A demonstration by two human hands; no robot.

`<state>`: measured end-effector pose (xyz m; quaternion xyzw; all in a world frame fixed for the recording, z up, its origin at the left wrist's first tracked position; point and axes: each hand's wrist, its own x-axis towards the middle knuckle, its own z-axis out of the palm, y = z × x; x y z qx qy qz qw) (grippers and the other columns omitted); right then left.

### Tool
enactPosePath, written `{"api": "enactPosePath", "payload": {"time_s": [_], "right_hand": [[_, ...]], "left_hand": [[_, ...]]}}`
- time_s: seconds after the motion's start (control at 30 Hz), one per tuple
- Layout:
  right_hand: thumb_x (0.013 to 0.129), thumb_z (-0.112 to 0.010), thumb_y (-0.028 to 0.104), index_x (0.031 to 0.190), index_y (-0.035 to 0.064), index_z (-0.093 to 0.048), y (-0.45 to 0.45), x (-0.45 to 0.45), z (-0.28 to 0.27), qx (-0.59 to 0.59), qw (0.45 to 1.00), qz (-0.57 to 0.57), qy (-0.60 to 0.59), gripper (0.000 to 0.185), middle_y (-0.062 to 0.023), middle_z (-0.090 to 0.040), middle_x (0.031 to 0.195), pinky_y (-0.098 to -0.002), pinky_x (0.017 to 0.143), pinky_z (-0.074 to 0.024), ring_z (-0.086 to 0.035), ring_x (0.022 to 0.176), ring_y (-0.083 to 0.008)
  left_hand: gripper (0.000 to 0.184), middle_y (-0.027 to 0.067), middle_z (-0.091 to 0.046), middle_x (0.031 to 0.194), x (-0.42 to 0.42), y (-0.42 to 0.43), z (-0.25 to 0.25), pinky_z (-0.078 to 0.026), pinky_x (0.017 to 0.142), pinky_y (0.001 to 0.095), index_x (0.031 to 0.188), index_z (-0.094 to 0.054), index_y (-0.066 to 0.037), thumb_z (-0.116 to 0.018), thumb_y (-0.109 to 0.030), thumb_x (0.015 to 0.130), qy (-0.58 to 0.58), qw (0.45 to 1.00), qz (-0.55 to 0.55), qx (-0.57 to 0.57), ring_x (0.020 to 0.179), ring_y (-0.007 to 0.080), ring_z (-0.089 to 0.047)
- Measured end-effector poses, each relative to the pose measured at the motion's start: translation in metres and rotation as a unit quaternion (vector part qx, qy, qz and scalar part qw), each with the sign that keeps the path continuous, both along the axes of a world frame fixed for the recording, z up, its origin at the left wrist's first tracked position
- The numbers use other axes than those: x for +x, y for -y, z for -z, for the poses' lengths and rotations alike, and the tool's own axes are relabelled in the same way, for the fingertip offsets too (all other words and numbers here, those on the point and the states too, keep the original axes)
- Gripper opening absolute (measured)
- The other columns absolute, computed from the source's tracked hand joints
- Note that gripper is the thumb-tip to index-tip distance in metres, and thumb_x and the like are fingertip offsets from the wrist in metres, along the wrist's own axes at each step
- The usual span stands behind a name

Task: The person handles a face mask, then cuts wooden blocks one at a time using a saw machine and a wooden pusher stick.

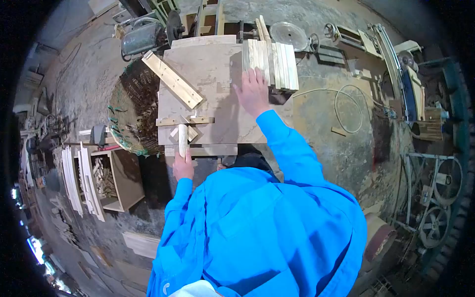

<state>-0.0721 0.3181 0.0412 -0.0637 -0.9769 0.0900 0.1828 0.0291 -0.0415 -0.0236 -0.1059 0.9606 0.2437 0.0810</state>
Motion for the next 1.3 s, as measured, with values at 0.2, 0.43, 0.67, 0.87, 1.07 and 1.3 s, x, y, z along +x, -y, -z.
{"api": "enactPosePath", "payload": {"time_s": [0.2, 0.43, 0.67, 0.87, 1.07, 1.3], "right_hand": [[0.093, -0.067, 0.033, 0.135, -0.0025, -0.061, 0.013, -0.015, 0.017, 0.133, 0.988, -0.058, 0.044, 0.055, -0.0210, -0.054, 0.144, -0.0619, 0.119, -0.0280, -0.039, 0.146, -0.0407], [0.090, -0.071, 0.027, 0.124, -0.0023, -0.061, 0.043, -0.041, 0.048, -0.035, 0.994, -0.102, 0.000, 0.046, -0.0218, -0.058, 0.130, -0.0502, 0.105, -0.0468, -0.053, 0.127, -0.0393], [0.088, -0.072, 0.022, 0.112, -0.0016, -0.061, 0.033, -0.088, 0.061, -0.017, 0.994, 0.073, 0.074, 0.035, -0.0226, -0.061, 0.112, -0.0492, 0.090, -0.0529, -0.062, 0.105, -0.0394], [0.088, -0.073, 0.020, 0.117, -0.0008, -0.062, 0.049, -0.112, 0.077, -0.088, 0.995, -0.020, 0.033, 0.037, -0.0226, -0.062, 0.116, -0.0505, 0.093, -0.0526, -0.062, 0.108, -0.0421], [0.088, -0.078, 0.028, 0.116, 0.0013, -0.065, 0.077, -0.125, 0.077, -0.177, 0.982, -0.038, 0.048, 0.040, -0.0216, -0.062, 0.118, -0.0496, 0.099, -0.0506, -0.060, 0.114, -0.0421], [0.092, -0.074, 0.036, 0.114, 0.0026, -0.065, 0.127, -0.156, 0.082, -0.202, 0.972, -0.091, 0.074, 0.041, -0.0200, -0.063, 0.116, -0.0503, 0.098, -0.0499, -0.060, 0.114, -0.0412]], "left_hand": [[0.055, 0.0312, -0.070, 0.095, -0.001, -0.002, 0.001, -0.050, 0.079, 0.0628, 0.105, -0.060, 0.000, -0.056, -0.055, 0.102, 0.007, 1.000, 0.004, 0.019, 0.093, 0.0529, -0.066], [0.056, 0.0316, -0.070, 0.092, -0.002, -0.002, 0.000, -0.050, 0.078, 0.0628, 0.104, -0.059, 0.000, -0.055, -0.056, 0.103, 0.015, 1.000, -0.004, 0.021, 0.089, 0.0536, -0.067], [0.056, 0.0311, -0.071, 0.092, -0.004, -0.005, 0.000, -0.050, 0.078, 0.0629, 0.105, -0.061, -0.001, -0.056, -0.056, 0.102, 0.010, 1.000, -0.006, 0.002, 0.090, 0.0535, -0.067], [0.052, 0.0317, -0.070, 0.087, -0.007, -0.004, -0.004, -0.051, 0.074, 0.0625, 0.105, -0.059, -0.001, -0.058, -0.054, 0.102, 0.015, 1.000, -0.008, -0.009, 0.083, 0.0530, -0.068], [0.052, 0.0310, -0.070, 0.085, -0.009, -0.004, -0.006, -0.052, 0.073, 0.0622, 0.101, -0.058, -0.002, -0.059, -0.053, 0.101, -0.001, 1.000, -0.008, -0.011, 0.084, 0.0518, -0.068], [0.052, 0.0303, -0.069, 0.080, -0.009, -0.004, -0.005, -0.053, 0.069, 0.0600, 0.095, -0.057, -0.001, -0.061, -0.053, 0.099, -0.015, 1.000, -0.021, -0.013, 0.077, 0.0505, -0.069]]}}
